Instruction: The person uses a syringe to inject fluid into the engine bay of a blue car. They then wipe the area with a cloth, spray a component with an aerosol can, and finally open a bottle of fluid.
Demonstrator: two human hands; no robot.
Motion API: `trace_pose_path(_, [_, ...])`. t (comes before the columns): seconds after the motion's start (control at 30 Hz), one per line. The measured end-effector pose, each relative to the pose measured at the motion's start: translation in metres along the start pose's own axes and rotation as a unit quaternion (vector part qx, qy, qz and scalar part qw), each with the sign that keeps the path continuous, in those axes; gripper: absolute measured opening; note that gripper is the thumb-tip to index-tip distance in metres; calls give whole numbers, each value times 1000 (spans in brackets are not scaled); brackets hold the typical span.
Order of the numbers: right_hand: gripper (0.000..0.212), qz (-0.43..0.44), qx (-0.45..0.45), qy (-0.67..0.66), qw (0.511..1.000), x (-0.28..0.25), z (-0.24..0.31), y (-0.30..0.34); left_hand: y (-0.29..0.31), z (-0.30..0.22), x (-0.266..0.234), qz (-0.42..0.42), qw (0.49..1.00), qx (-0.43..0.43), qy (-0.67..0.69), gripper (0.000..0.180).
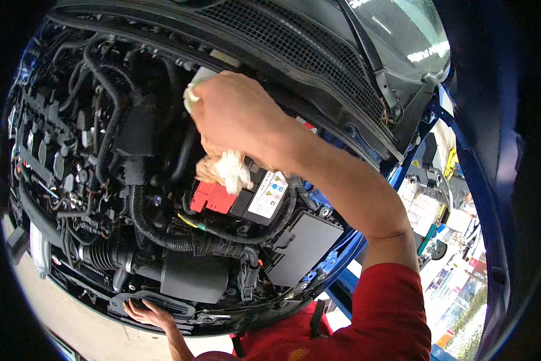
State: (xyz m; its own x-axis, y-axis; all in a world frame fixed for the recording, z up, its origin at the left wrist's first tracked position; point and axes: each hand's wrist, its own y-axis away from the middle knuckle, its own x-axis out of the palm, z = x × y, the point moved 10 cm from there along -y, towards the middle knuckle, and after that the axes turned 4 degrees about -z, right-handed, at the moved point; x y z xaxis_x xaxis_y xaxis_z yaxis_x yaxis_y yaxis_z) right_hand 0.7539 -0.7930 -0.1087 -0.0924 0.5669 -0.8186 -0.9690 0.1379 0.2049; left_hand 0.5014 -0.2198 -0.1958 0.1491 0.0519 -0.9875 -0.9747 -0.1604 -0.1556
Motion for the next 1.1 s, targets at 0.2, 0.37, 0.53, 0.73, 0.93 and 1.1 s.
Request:
trace_pose_path(0.2, [36, 55, 179, -117, 975, 16, -18, -4, 1, -4, -8, -10, 1000, -8, 22, 61])
trace_pose_path(0.37, [22, 47, 313, -358, 878, 46, -35, -1, 2, -3, -9, -3, 1000, -21, 23, 57])
trace_pose_path(0.53, [17, 94, 338, -374, 859, 56, -52, -11, 2, -5, -6, 2, 999, -31, 42, 54])
trace_pose_path(0.73, [44, 208, 258, -10, 944, 33, -22, -16, 1, -9, -10, 12, 998, -38, 55, 55])
trace_pose_path(0.93, [52, 314, 19, 308, 898, 34, -9, -21, -2, -7, -11, -1, 995, -40, 86, 53])
trace_pose_path(1.1, [37, 263, -100, 495, 822, 27, 38, -6, -1, -6, -13, 0, 993, -53, 103, 52])
